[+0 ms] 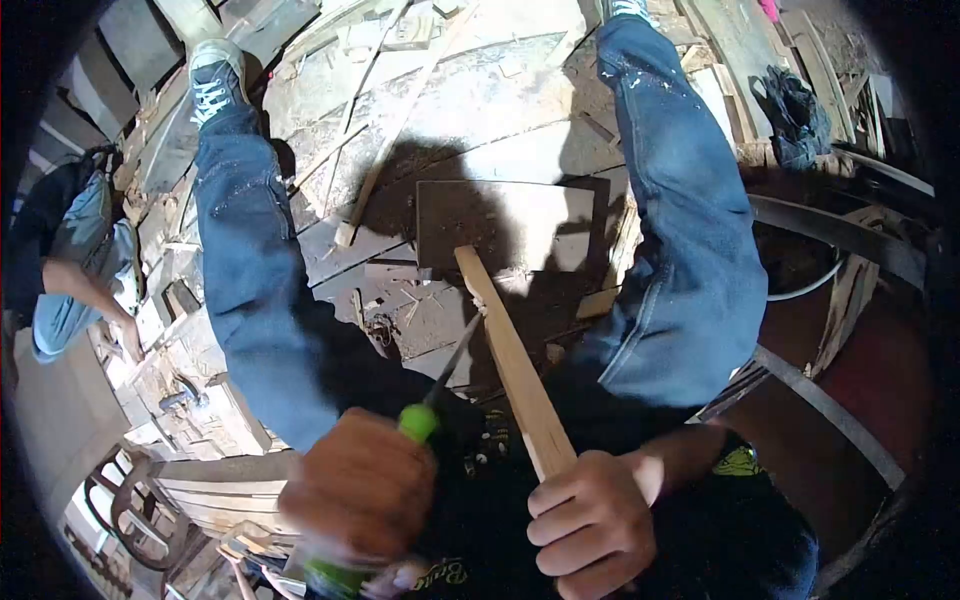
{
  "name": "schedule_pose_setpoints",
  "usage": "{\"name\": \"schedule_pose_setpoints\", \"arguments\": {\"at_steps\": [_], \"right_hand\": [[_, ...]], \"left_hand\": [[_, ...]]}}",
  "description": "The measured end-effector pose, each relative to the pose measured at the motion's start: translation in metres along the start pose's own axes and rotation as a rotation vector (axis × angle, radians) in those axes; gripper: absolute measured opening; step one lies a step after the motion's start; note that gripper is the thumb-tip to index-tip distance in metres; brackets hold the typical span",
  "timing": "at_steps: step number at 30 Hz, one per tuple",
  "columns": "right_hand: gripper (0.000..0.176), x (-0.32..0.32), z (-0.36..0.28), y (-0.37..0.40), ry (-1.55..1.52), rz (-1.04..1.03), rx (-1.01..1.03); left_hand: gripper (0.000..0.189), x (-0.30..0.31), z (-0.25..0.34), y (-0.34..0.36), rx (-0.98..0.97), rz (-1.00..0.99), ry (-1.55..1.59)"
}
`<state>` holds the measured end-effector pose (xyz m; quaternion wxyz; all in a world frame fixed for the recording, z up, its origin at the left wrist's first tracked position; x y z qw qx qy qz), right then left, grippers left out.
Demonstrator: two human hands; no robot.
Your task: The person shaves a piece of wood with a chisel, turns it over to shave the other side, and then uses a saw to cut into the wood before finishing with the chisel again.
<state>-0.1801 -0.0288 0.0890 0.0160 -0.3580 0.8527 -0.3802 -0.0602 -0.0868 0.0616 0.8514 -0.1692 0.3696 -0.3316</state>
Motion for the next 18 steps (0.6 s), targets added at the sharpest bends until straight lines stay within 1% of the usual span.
{"name": "schedule_pose_setpoints", "arguments": {"at_steps": [2,3,4,6,9,10,12,13,16,18], "right_hand": [[0.039,-0.001,-0.004,0.007,0.038,0.139,-0.029],[0.038,-0.002,-0.003,0.005,0.015,0.066,-0.022],[0.038,-0.005,-0.006,0.009,0.018,0.067,-0.023],[0.026,-0.023,-0.008,0.017,-0.013,-0.029,-0.039],[0.026,-0.019,-0.006,0.015,-0.02,-0.026,-0.034],[0.026,-0.015,-0.004,0.013,-0.021,-0.028,-0.034],[0.038,0.002,-0.003,0.006,0.018,0.068,-0.01],[0.038,0.001,-0.003,0.007,0.014,0.079,-0.023],[0.036,-0.009,-0.004,0.008,-0.013,0.029,-0.033],[0.026,-0.02,-0.005,0.013,-0.024,-0.017,-0.037]], "left_hand": [[0.022,-0.029,0.031,-0.002,-0.164,-0.351,0.086],[0.022,-0.032,0.023,0.001,-0.157,-0.342,0.097],[0.022,-0.034,-0.005,0.002,-0.06,-0.282,0.021],[0.021,-0.028,-0.049,0.004,0.122,-0.164,-0.149],[0.019,-0.009,-0.036,0.004,0.069,-0.166,-0.088],[0.017,0.003,-0.018,0.012,-0.014,0.063,-0.076],[0.017,0.001,0.008,0.023,0.084,0.024,0.085],[0.017,-0.001,0.002,0.023,0.097,0.03,0.096],[0.023,-0.008,-0.015,0.017,-0.006,0.087,-0.077],[0.024,-0.016,-0.034,0.001,0.012,-0.063,-0.051]]}}
Point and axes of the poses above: each hand's wrist, its own y-axis away from the middle knuckle, its own x-axis out of the back of the hand, z = x × y, the point moved 10 cm from there along -y, towards the middle knuckle, and after that the axes turned 15 degrees about y, right-handed, at the moved point
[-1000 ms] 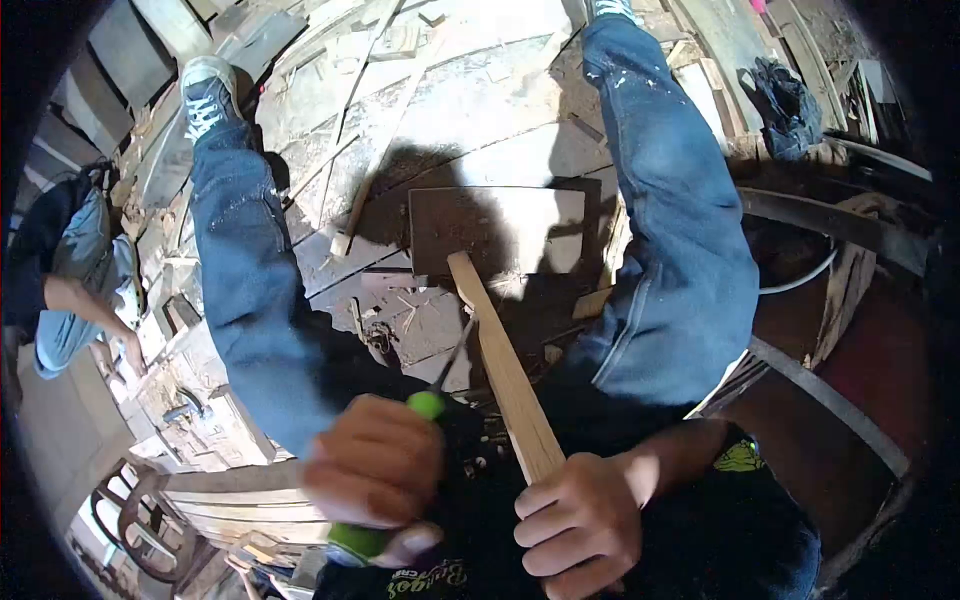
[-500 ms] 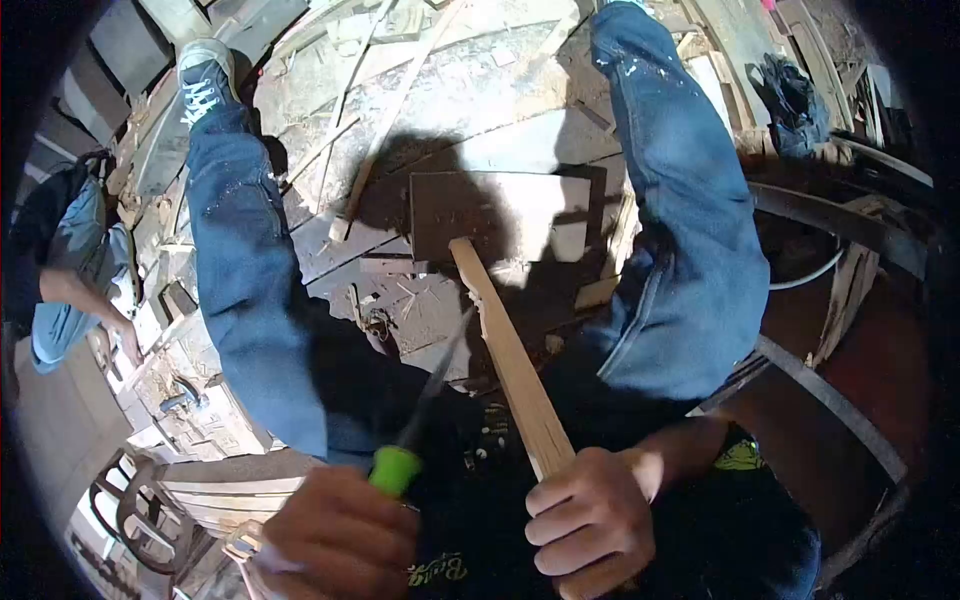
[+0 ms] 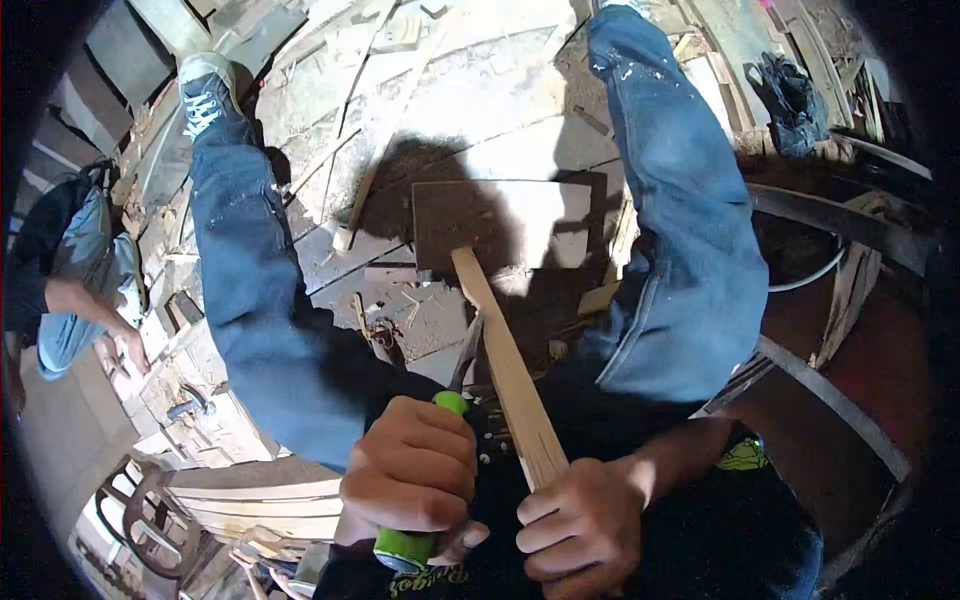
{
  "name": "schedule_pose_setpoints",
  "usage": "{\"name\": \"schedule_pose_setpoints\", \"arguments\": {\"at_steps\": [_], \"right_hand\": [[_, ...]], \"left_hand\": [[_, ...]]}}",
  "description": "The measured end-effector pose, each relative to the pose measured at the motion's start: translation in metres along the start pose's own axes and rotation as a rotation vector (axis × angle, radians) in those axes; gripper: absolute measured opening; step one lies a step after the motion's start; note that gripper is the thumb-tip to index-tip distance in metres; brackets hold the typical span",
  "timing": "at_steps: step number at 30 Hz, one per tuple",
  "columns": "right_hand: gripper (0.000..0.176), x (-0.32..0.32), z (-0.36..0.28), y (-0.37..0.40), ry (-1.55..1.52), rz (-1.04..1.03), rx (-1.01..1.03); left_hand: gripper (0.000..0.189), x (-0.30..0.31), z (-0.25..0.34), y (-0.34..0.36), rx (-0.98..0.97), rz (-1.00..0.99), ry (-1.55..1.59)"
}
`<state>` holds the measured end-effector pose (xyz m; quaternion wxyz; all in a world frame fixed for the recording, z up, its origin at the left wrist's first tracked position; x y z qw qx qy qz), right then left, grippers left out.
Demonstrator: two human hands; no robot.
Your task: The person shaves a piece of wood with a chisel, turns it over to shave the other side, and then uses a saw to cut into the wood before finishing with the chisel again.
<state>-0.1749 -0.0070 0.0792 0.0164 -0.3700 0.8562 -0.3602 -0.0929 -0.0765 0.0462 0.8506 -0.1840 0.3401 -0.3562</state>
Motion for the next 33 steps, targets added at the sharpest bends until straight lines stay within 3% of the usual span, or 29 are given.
{"name": "schedule_pose_setpoints", "arguments": {"at_steps": [2,4,5,8,11,13,14,16,17,20,21,23,25,27,28,30,33], "right_hand": [[0.026,0.003,-0.001,-0.002,0.0,0.009,-0.005],[0.026,0.007,0.001,0.0,0.003,0.018,-0.014],[0.025,0.007,0.0,0.002,0.009,0.008,-0.008],[0.025,-0.002,-0.003,0.008,-0.004,0.007,-0.001],[0.025,0.001,-0.001,0.006,-0.01,0.008,0.017],[0.025,0.001,-0.002,0.007,-0.028,0.021,0.0],[0.024,-0.001,-0.002,0.007,-0.028,0.001,0.008],[0.024,-0.004,-0.002,0.009,-0.027,-0.004,-0.003],[0.024,-0.007,-0.001,0.01,-0.023,-0.008,-0.019],[0.024,-0.003,-0.003,0.008,0.026,0.01,0.017],[0.024,0.001,-0.006,0.008,0.059,0.036,0.05],[0.024,-0.001,-0.006,0.005,0.054,0.017,0.043],[0.025,-0.002,-0.004,0.005,0.047,-0.015,0.033],[0.025,-0.001,-0.003,0.007,0.032,0.005,-0.003],[0.025,-0.002,-0.002,0.007,0.014,0.012,-0.022],[0.026,-0.002,0.0,0.006,0.017,0.013,-0.035],[0.026,-0.003,-0.006,0.007,0.076,0.0,0.017]], "left_hand": [[0.02,0.014,0.01,0.008,-0.011,0.075,0.008],[0.02,0.011,0.035,0.017,0.069,-0.148,0.11],[0.021,0.01,0.059,0.008,-0.127,-0.003,0.083],[0.019,0.003,0.014,0.006,0.074,-0.011,0.057],[0.023,-0.005,0.013,-0.001,0.021,-0.068,0.063],[0.02,0.017,0.027,0.007,0.032,0.083,0.073],[0.015,0.007,0.042,0.0,-0.011,-0.11,0.054],[0.021,-0.007,0.071,0.01,-0.212,-0.264,0.174],[0.021,-0.012,0.065,0.008,-0.206,-0.26,0.183],[0.017,-0.016,0.005,-0.006,0.081,-0.075,-0.044],[0.017,-0.012,0.004,-0.004,0.074,-0.082,-0.05],[0.017,0.006,0.015,0.004,-0.012,0.016,0.056],[0.016,-0.003,0.028,0.015,-0.024,-0.036,0.081],[0.019,0.0,0.083,0.072,-0.51,0.317,0.056],[0.019,0.008,0.077,0.053,-0.505,0.321,0.062],[0.021,-0.017,0.0,-0.003,0.127,-0.12,-0.022],[0.021,-0.003,0.012,0.002,0.02,0.018,0.024]]}}
Point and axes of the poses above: each hand's wrist, its own y-axis away from the middle knuckle, its own x-axis out of the back of the hand, z = x × y, the point moved 10 cm from there along -y, towards the middle knuckle, and after that the axes turned 15 degrees about y, right-handed, at the moved point
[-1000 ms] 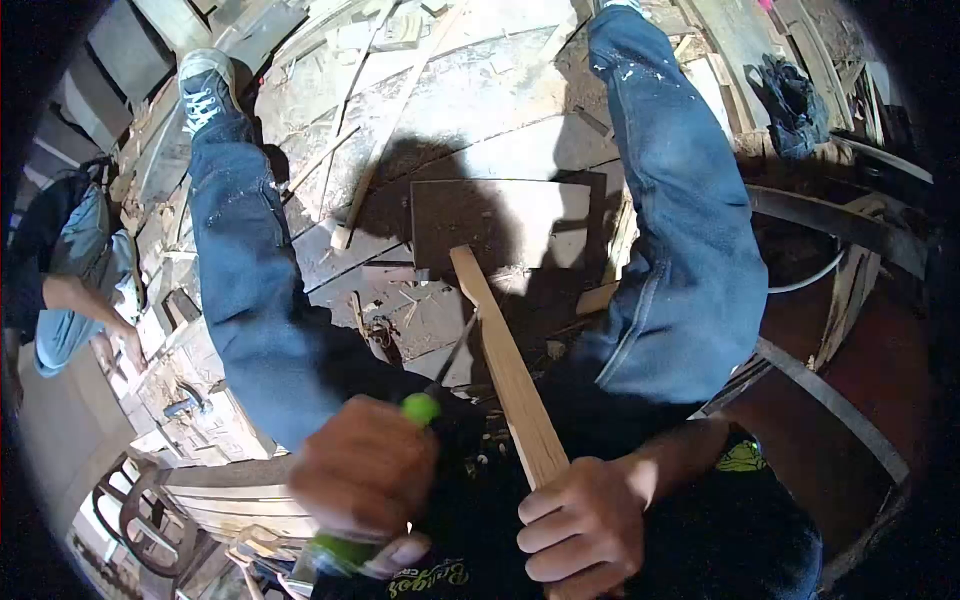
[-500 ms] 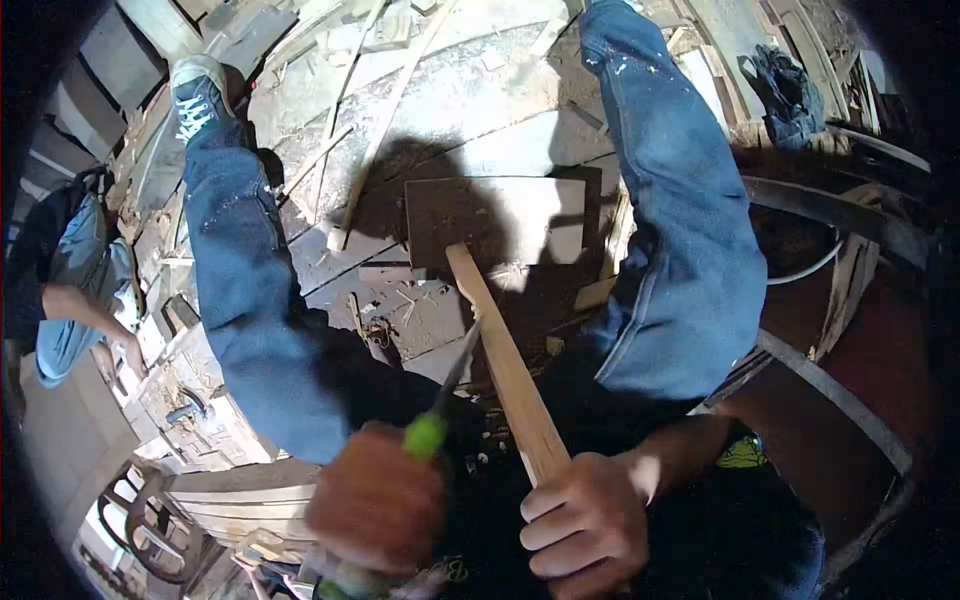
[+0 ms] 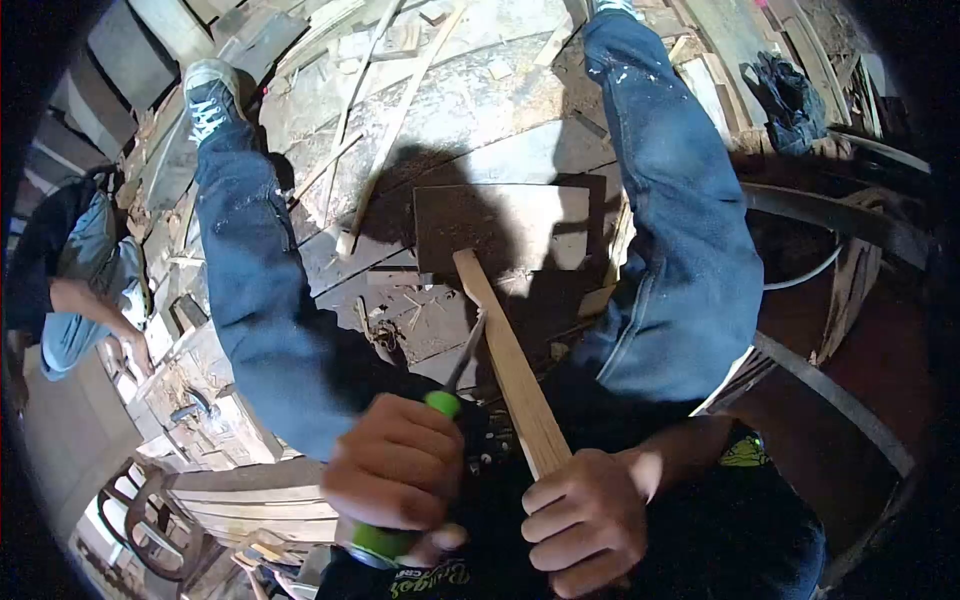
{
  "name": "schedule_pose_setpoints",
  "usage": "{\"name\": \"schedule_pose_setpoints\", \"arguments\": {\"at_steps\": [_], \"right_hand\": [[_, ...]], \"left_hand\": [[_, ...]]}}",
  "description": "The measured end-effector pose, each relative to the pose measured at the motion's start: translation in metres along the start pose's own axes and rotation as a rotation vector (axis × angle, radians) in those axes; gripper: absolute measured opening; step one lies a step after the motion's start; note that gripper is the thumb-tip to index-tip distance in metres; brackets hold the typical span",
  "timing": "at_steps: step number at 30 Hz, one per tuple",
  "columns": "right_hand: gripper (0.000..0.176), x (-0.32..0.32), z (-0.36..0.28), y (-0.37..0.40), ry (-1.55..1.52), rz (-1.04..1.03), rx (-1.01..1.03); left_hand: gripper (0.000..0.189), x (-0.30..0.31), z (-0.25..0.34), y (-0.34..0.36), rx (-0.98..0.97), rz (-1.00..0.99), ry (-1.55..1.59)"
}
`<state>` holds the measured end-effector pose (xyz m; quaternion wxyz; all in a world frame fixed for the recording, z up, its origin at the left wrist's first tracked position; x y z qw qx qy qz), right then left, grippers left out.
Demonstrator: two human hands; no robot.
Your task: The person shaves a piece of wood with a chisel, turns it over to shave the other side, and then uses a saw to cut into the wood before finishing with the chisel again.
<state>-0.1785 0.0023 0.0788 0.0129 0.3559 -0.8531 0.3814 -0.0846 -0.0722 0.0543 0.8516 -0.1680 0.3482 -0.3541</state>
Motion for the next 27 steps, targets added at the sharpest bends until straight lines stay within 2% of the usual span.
{"name": "schedule_pose_setpoints", "arguments": {"at_steps": [1,3,5,7,9,11,12,13,17,19,21,23,26,27], "right_hand": [[0.026,0.0,0.001,-0.001,-0.024,-0.018,0.003],[0.026,0.004,0.008,-0.005,-0.04,-0.025,-0.006],[0.035,0.015,0.008,-0.014,-0.057,0.003,0.031],[0.035,0.014,0.007,-0.012,-0.069,0.014,0.061],[0.034,0.012,0.003,-0.01,-0.069,0.027,0.102],[0.025,0.001,0.003,-0.003,0.0,-0.009,-0.035],[0.025,-0.001,0.004,-0.002,0.005,-0.014,-0.033],[0.025,-0.001,0.005,-0.001,-0.027,0.003,-0.026],[0.025,-0.006,0.004,0.0,-0.061,-0.016,-0.026],[0.025,-0.001,0.004,-0.001,-0.019,-0.004,-0.011],[0.026,0.002,0.0,-0.004,0.002,0.016,-0.01],[0.026,0.007,0.007,-0.008,-0.029,0.006,-0.04],[0.025,-0.003,0.005,0.0,-0.076,0.03,-0.039],[0.025,-0.006,0.005,0.002,-0.077,0.032,-0.042]], "left_hand": [[0.02,0.014,0.008,0.003,-0.03,0.075,0.033],[0.018,0.004,0.041,0.022,-0.021,0.036,-0.034],[0.02,-0.004,0.065,0.047,-0.393,-0.128,0.087],[0.022,-0.007,-0.009,0.001,-0.003,-0.075,0.013],[0.02,-0.009,-0.009,0.0,0.002,-0.051,-0.031],[0.018,0.008,0.003,0.005,-0.067,0.084,-0.011],[0.018,0.007,0.013,0.005,-0.023,0.041,0.004],[0.021,-0.001,0.025,0.007,-0.042,-0.098,0.029],[0.021,-0.011,-0.015,0.001,0.07,-0.066,-0.026],[0.023,-0.016,-0.015,-0.001,0.013,-0.121,-0.068],[0.021,0.006,-0.004,0.003,-0.02,0.053,-0.011],[0.018,0.012,0.013,0.004,-0.009,0.062,-0.017],[0.019,-0.029,0.047,0.014,-0.182,-0.372,0.088],[0.019,-0.032,0.039,0.013,-0.18,-0.37,0.091]]}}
Point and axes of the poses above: each hand's wrist, its own y-axis away from the middle knuckle, its own x-axis out of the back of the hand, z = x × y, the point moved 10 cm from there along -y, towards the middle knuckle, and after that the axes turned 15 degrees about y, right-handed, at the moved point
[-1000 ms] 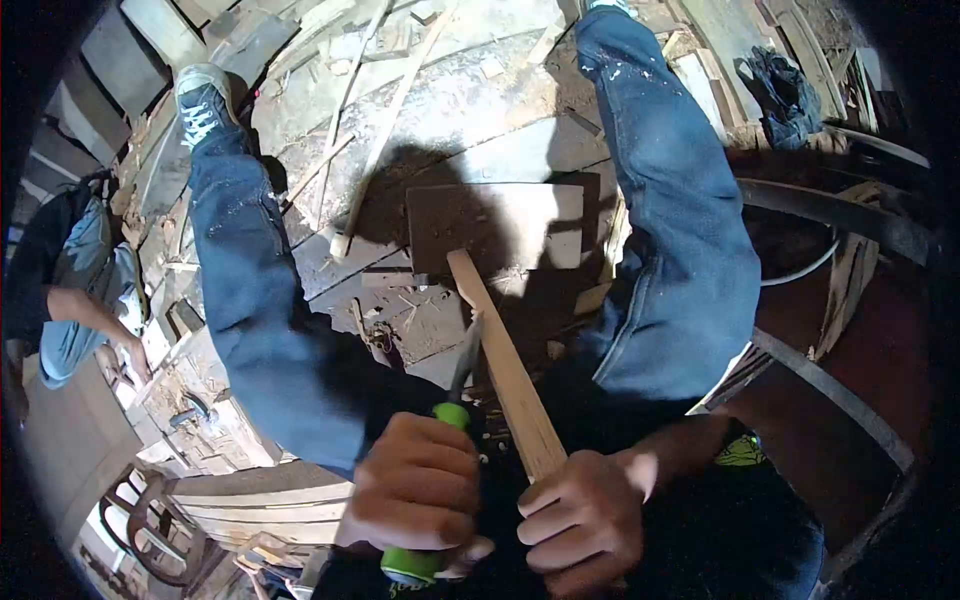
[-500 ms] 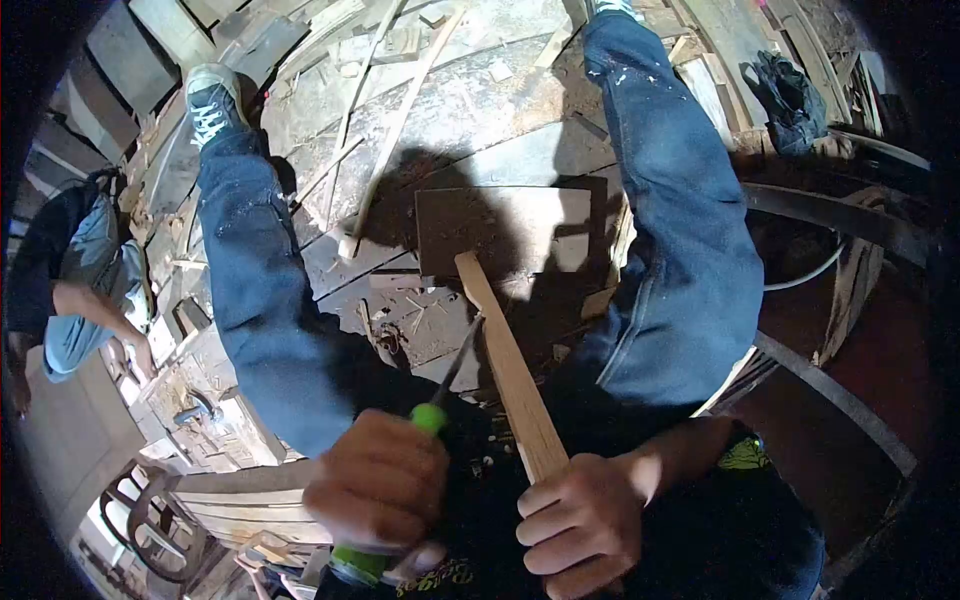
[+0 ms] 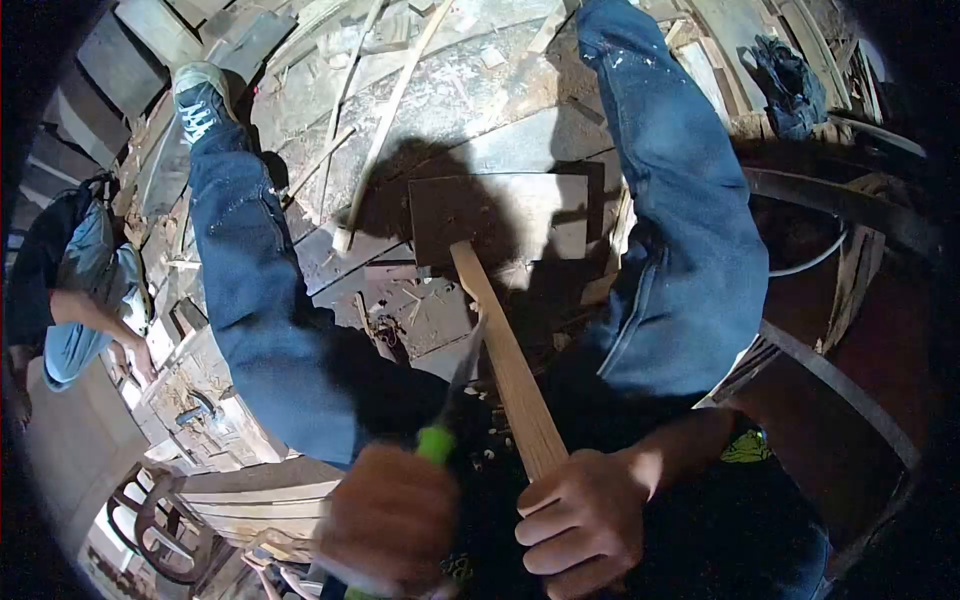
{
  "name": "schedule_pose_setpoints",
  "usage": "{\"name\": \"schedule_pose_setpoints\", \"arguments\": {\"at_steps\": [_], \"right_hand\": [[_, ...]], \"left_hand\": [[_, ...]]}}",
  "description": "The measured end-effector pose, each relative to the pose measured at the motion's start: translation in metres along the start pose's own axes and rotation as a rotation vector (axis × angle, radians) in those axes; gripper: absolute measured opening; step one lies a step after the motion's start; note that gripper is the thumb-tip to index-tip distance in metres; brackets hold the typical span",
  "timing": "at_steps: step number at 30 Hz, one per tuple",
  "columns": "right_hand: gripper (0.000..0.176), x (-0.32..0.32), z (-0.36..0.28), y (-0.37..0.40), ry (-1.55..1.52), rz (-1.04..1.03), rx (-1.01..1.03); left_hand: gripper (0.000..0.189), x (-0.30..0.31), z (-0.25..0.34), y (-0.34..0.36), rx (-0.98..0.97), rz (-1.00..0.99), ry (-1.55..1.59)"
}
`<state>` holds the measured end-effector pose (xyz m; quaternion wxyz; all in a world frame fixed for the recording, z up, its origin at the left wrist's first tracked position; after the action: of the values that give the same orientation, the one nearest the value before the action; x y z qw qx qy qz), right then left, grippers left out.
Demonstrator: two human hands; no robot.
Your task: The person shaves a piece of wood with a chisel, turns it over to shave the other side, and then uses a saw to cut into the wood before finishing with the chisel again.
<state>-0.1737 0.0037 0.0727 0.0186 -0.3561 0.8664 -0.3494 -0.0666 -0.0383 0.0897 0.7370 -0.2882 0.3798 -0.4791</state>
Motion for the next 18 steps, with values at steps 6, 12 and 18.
{"name": "schedule_pose_setpoints", "arguments": {"at_steps": [6,12,18], "right_hand": [[0.025,0.003,-0.001,-0.002,0.064,-0.056,0.027],[0.027,-0.01,0.007,0.002,-0.047,-0.103,-0.069],[0.028,0.005,0.002,-0.001,0.0,-0.008,0.01]], "left_hand": [[0.018,0.047,-0.03,0.013,0.15,0.393,-0.119],[0.018,0.03,-0.054,0.008,0.154,0.337,-0.156],[0.022,0.036,-0.016,0.011,0.083,0.38,-0.148]]}}
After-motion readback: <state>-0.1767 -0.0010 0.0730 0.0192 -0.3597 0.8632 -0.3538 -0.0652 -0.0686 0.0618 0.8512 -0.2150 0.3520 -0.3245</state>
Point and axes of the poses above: each hand's wrist, its own y-axis away from the middle knuckle, its own x-axis out of the back of the hand, z = x × y, the point moved 10 cm from there along -y, towards the middle knuckle, and after that the axes turned 15 degrees about y, right-handed, at the moved point
